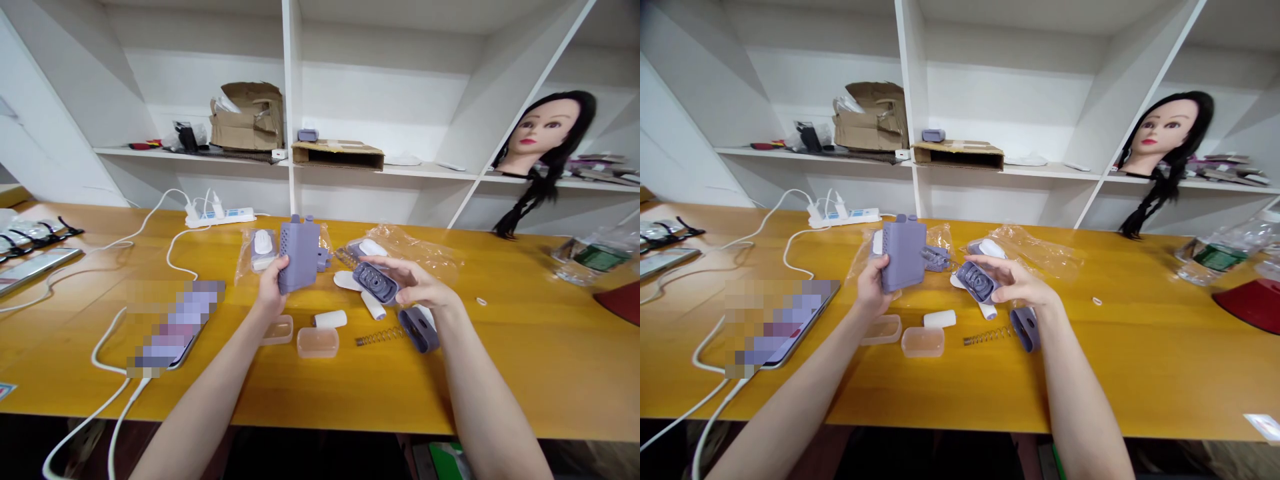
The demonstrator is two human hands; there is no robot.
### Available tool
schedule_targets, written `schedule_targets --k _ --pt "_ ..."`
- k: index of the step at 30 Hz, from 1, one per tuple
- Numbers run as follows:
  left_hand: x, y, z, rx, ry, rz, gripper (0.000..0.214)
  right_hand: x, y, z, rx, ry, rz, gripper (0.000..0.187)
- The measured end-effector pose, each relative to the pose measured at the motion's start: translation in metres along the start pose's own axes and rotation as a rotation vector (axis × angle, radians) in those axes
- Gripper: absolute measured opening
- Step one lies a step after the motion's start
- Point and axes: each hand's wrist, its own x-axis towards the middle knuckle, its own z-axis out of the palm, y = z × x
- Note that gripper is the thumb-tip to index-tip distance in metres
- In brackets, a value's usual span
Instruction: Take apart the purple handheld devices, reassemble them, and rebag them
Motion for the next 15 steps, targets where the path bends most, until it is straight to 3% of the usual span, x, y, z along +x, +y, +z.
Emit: schedule_targets --k 3,5,10,13,15 --pt "-0.002 -0.001 0.0 -0.031 0.011 -0.084 0.035 0.0 -0.002 0.0 -0.024 0.008 0.016 0.074" --pt "-0.004 0.0 0.0 -0.006 -0.023 -0.07 0.038 0.0 -0.003 -0.001 -0.077 0.038 0.009 0.074" --pt "-0.003 0.004 -0.005 0.349 -0.229 0.225 0.069 -0.002 -0.004 -0.006 -0.132 0.224 -0.055 0.066" --pt "0.0 0.007 -0.01 0.673 -0.226 0.368 0.092 -0.003 -0.004 -0.011 -0.081 0.425 -0.086 0.062" --pt "0.001 0.009 -0.012 0.844 -0.21 0.435 0.092 -0.004 -0.003 -0.014 -0.097 0.553 -0.108 0.06"
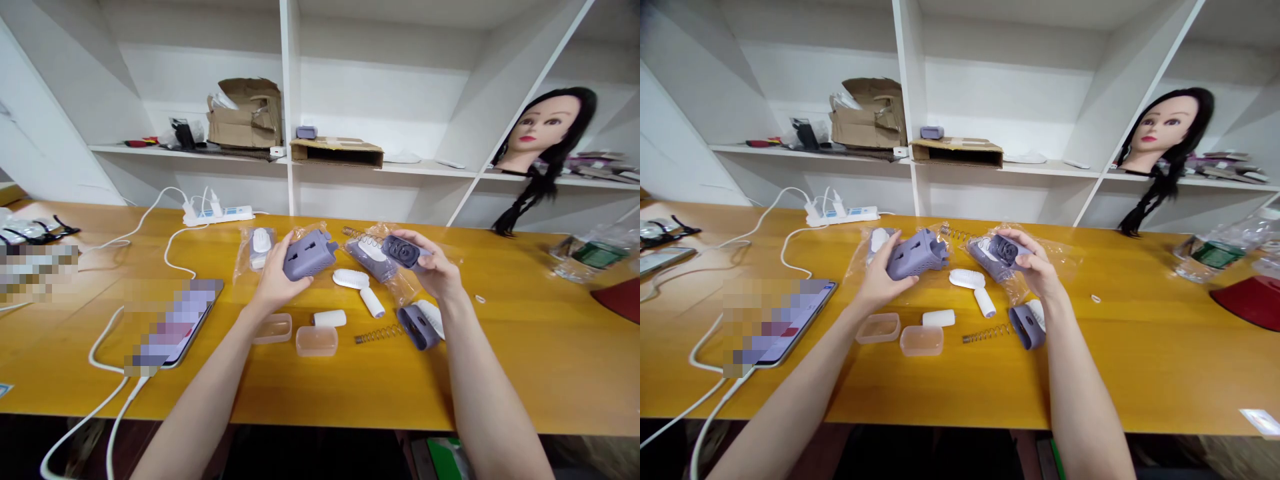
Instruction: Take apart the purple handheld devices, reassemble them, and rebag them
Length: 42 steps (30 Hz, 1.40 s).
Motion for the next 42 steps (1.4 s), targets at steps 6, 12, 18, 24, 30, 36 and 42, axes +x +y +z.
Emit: schedule_targets --k 6,12,18,24,30,36,42 --pt "0.0 0.003 -0.006 0.127 -0.102 0.114 0.078 0.001 0.007 -0.007 -0.214 0.118 -0.096 0.058" --pt "-0.001 0.003 -0.005 0.128 -0.193 0.123 0.078 0.001 0.003 -0.007 -0.371 0.012 -0.134 0.057" --pt "-0.004 0.004 0.0 0.133 -0.33 0.108 0.081 -0.001 -0.008 0.018 -0.568 -0.189 -0.296 0.057" --pt "-0.009 0.015 0.002 0.079 -0.392 0.116 0.079 -0.002 -0.008 0.038 -0.587 -0.256 -0.315 0.062" --pt "-0.009 0.017 0.003 0.045 -0.391 0.132 0.078 -0.001 0.0 0.04 -0.362 -0.265 -0.167 0.063" --pt "-0.009 0.02 0.002 0.021 -0.363 0.11 0.074 0.0 0.006 0.035 -0.216 -0.263 -0.114 0.065" --pt "-0.009 0.021 0.002 0.012 -0.358 0.108 0.073 0.0 0.006 0.034 -0.109 -0.24 -0.083 0.059"
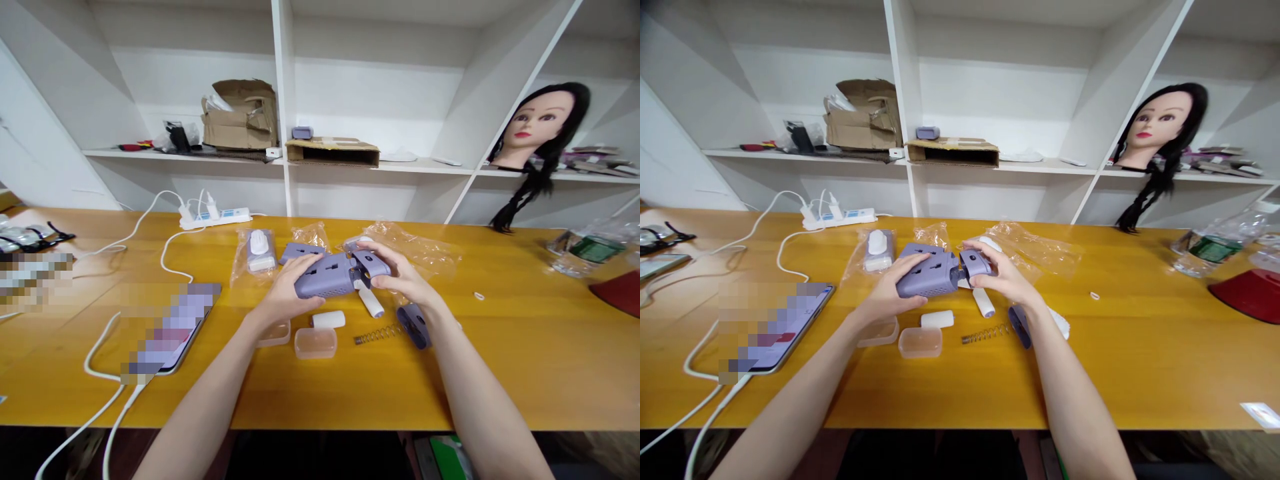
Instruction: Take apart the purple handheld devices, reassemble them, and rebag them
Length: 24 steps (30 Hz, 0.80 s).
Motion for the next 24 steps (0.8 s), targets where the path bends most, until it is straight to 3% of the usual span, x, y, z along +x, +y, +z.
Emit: schedule_targets --k 24 --pt "-0.001 -0.006 0.005 -0.013 -0.005 0.034 0.072 0.004 0.01 0.012 0.077 0.078 -0.079 0.06"
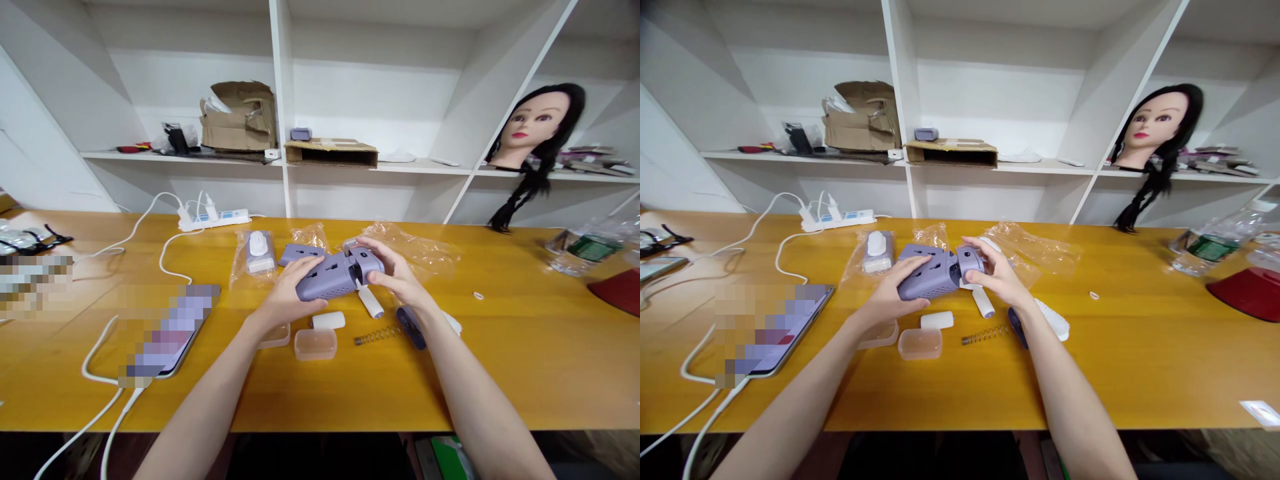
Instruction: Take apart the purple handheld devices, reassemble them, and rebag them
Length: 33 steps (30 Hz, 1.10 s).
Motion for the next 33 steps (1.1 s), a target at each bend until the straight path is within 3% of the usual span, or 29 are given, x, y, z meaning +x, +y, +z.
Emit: schedule_targets --k 8,19,24,33 --pt "0.0 -0.002 -0.001 -0.02 -0.038 -0.027 0.075 -0.001 0.0 0.007 -0.024 0.03 -0.053 0.067" --pt "0.0 -0.008 0.001 -0.044 -0.083 -0.048 0.077 0.0 -0.001 0.007 -0.171 -0.016 -0.121 0.054" --pt "0.001 -0.008 0.0 -0.026 -0.086 -0.054 0.075 0.0 -0.001 0.005 -0.093 -0.048 -0.068 0.052" --pt "0.0 -0.006 0.0 0.056 -0.081 -0.017 0.085 0.001 0.004 0.015 0.016 0.057 -0.052 0.054"
